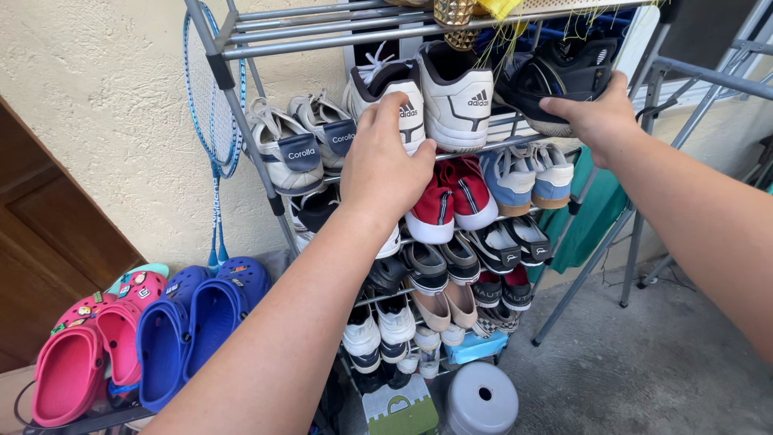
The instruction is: The person organizes footwear on a multi-tier metal shoe rack. They pick up and place various shoes and slippers, including red sneakers, white sneakers, black shoes, and colorful crocs, arranging them neatly on the shelves.
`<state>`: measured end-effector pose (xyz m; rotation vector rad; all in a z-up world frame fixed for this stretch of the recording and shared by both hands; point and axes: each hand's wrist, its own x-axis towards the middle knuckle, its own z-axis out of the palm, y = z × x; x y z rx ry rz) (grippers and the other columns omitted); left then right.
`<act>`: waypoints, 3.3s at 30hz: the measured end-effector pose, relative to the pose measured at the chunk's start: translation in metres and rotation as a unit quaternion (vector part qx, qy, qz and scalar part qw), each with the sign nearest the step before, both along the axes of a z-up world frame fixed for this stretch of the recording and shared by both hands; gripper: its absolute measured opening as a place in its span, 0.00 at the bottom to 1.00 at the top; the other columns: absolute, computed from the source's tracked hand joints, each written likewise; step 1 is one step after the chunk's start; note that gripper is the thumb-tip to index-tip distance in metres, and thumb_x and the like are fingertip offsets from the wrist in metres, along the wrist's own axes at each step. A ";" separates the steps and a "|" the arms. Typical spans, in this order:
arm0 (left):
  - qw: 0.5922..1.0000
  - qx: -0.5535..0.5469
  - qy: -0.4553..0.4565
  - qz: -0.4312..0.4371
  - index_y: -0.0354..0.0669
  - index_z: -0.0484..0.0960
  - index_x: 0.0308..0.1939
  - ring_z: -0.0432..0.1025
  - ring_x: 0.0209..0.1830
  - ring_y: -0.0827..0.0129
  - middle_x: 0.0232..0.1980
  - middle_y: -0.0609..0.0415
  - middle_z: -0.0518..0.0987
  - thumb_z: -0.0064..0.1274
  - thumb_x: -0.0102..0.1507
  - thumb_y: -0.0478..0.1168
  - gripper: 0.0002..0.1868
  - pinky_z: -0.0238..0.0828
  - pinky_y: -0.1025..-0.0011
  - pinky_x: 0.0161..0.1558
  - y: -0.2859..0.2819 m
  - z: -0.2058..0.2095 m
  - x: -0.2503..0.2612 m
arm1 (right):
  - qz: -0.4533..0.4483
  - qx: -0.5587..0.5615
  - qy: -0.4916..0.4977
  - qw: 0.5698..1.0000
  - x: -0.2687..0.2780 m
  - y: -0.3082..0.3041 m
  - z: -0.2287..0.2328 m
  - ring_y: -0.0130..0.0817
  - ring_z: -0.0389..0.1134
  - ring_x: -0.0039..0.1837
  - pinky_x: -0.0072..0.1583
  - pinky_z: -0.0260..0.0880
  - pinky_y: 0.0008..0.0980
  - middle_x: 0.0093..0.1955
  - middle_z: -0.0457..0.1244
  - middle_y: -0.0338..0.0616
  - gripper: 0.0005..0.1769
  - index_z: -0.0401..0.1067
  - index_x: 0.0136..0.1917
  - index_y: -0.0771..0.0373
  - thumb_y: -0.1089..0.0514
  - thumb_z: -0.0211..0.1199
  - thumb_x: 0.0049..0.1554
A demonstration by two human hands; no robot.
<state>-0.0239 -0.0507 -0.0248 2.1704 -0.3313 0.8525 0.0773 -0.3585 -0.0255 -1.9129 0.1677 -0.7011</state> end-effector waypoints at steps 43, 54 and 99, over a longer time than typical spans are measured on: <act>0.989 -0.042 0.123 -0.075 0.37 0.82 0.51 0.75 0.59 0.50 0.57 0.43 0.81 0.59 0.57 0.44 0.21 0.69 0.62 0.60 0.003 -0.105 -0.136 | 0.154 -0.075 0.061 0.983 -0.181 0.034 -0.143 0.36 0.72 0.57 0.59 0.72 0.33 0.58 0.70 0.47 0.21 0.77 0.57 0.67 0.56 0.69 0.52; 0.900 0.023 0.434 -0.028 0.46 0.83 0.38 0.81 0.37 0.51 0.31 0.45 0.83 0.55 0.60 0.47 0.10 0.76 0.59 0.40 0.030 -0.399 -0.136 | 0.202 0.142 0.362 0.899 -0.320 -0.007 -0.324 0.27 0.74 0.53 0.57 0.73 0.30 0.47 0.73 0.39 0.16 0.81 0.54 0.65 0.60 0.71 0.52; 0.628 0.177 0.248 -0.716 0.44 0.69 0.70 0.71 0.64 0.44 0.62 0.35 0.77 0.55 0.60 0.44 0.33 0.66 0.57 0.64 -0.417 -0.210 -0.480 | -0.515 0.329 0.151 0.777 -0.818 -0.136 -0.270 0.35 0.69 0.58 0.55 0.68 0.35 0.56 0.70 0.46 0.25 0.73 0.68 0.61 0.57 0.62 0.58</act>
